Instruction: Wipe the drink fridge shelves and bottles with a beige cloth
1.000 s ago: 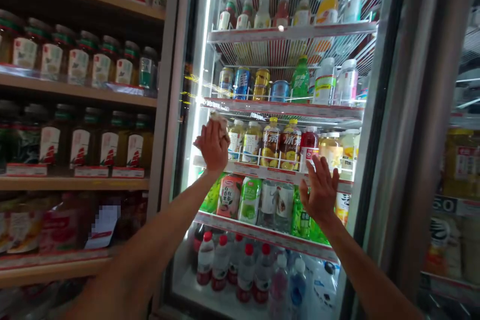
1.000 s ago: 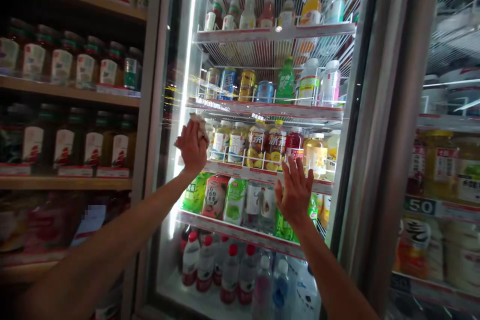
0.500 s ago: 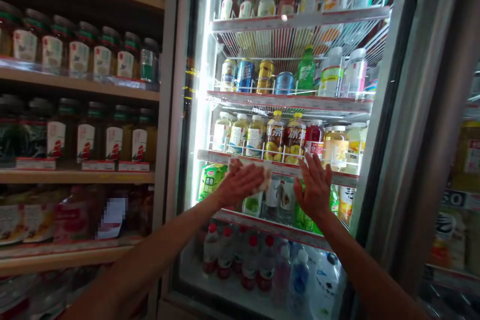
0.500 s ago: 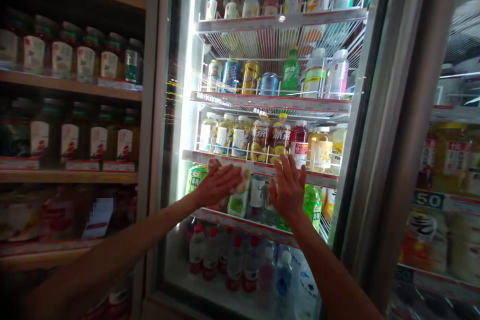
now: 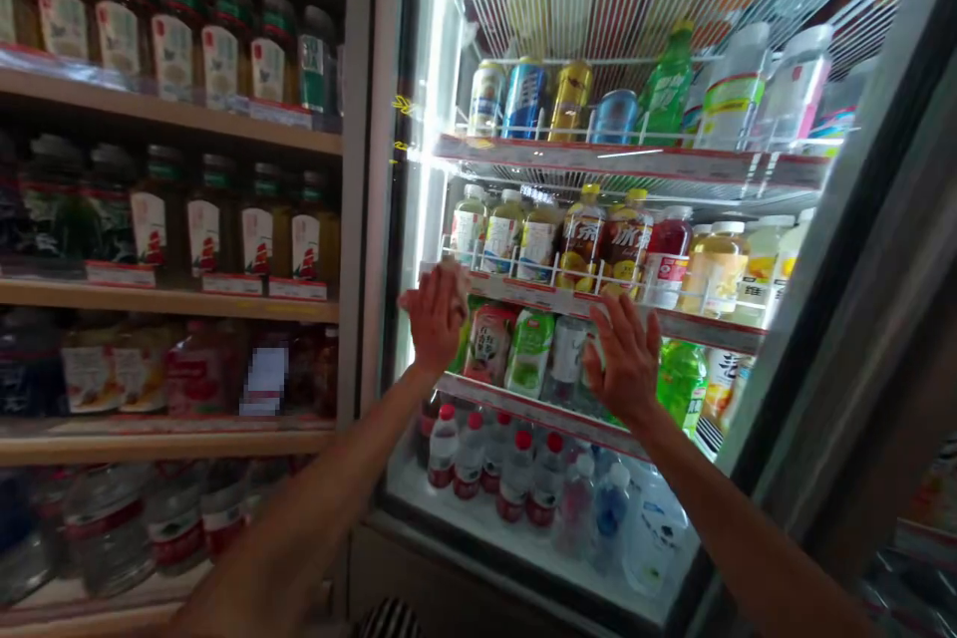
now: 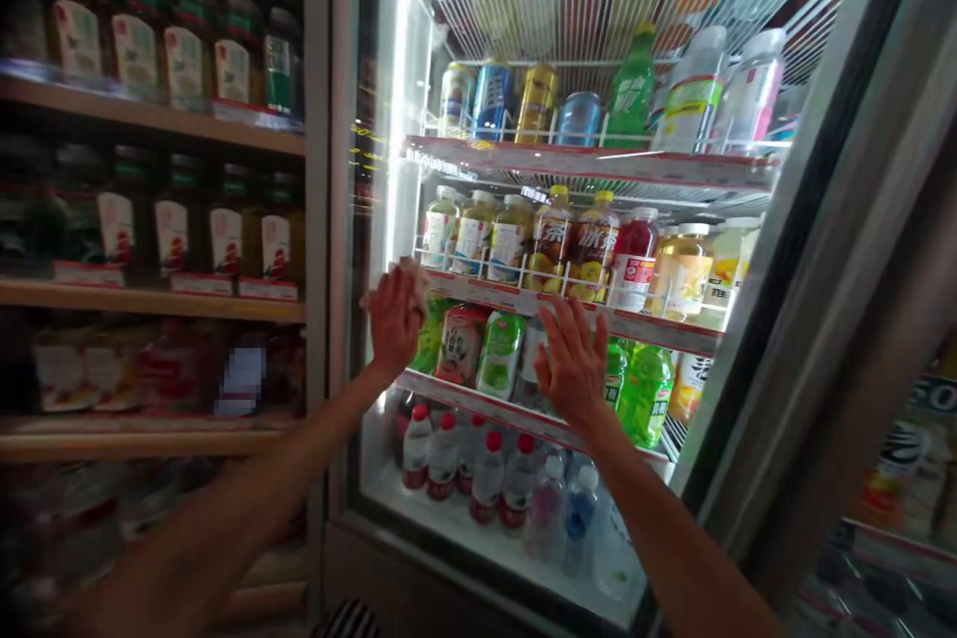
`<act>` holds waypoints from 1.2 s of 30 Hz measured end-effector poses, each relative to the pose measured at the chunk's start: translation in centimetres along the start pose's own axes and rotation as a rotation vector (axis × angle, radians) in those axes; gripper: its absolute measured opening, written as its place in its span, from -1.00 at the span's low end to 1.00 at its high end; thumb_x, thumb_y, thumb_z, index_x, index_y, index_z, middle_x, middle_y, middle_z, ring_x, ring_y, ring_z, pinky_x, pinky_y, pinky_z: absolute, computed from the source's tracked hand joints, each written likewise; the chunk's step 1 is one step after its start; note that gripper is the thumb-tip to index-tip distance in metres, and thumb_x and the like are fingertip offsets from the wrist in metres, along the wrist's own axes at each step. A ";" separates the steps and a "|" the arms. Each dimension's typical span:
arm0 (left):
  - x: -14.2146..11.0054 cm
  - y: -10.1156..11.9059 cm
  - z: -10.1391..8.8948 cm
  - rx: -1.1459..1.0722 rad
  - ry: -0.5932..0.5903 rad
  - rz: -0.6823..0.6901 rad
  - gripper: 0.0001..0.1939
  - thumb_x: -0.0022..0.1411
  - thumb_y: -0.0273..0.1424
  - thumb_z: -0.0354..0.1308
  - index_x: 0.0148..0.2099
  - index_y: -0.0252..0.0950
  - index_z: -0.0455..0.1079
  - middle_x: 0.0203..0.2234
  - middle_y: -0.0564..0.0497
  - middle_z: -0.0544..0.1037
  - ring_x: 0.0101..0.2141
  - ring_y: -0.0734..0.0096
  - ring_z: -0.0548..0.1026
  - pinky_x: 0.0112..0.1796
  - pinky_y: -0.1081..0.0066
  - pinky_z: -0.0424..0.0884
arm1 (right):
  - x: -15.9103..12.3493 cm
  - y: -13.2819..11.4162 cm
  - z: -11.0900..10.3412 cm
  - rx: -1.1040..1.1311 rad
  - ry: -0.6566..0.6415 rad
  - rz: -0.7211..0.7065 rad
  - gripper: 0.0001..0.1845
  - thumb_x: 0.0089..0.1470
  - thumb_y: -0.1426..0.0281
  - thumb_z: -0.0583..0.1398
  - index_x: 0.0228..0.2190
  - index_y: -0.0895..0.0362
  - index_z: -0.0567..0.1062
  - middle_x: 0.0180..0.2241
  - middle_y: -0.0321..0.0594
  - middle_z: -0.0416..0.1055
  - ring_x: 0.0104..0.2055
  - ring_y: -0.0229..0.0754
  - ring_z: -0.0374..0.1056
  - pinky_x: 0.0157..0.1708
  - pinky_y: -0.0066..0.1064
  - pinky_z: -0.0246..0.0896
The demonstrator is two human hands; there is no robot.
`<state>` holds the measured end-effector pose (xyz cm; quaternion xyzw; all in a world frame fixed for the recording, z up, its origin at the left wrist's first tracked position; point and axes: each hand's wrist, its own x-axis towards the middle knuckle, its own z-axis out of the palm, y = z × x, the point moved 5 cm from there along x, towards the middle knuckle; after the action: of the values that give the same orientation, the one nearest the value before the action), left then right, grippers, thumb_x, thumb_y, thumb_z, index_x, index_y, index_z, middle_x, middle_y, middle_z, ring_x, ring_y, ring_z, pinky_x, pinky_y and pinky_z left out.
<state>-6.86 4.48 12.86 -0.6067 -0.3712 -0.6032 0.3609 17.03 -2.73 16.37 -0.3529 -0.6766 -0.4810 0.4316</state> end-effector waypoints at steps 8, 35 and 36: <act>-3.9 2.2 0.7 -0.081 -0.258 0.451 -0.47 0.25 -0.42 -0.13 0.27 -0.21 -0.07 0.20 -0.02 0.12 0.24 0.34 -0.09 0.19 0.18 -0.10 | -0.8 -2.1 1.0 0.039 -0.035 -0.027 -0.36 0.04 0.40 0.06 0.16 0.06 0.05 0.20 -0.14 0.04 0.25 -0.07 -0.10 0.21 -0.03 -0.32; -4.9 1.0 -1.0 -0.182 -0.271 -0.045 -0.21 0.12 -0.26 0.12 0.29 -0.29 -0.20 0.24 -0.20 -0.05 0.23 0.11 -0.08 0.17 0.08 -0.01 | 0.8 -3.2 3.6 -0.044 -0.180 -0.156 -0.55 0.14 0.41 -0.01 0.08 -0.04 0.21 0.17 -0.32 0.11 0.30 -0.16 -0.30 0.23 0.04 -0.58; -5.1 0.3 -1.1 -0.152 -0.280 -0.088 -0.22 0.13 -0.26 0.10 0.29 -0.29 -0.19 0.25 -0.20 -0.08 0.24 0.11 -0.11 0.18 0.08 -0.03 | 1.1 -1.2 2.4 -0.098 -0.136 -0.052 -0.54 0.14 0.39 -0.01 0.09 -0.03 0.18 0.18 -0.29 0.10 0.30 -0.11 -0.30 0.21 0.09 -0.59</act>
<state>-7.06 3.29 7.74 -0.6936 -0.3971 -0.5545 0.2319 14.94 -0.75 16.62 -0.3878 -0.6891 -0.4995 0.3540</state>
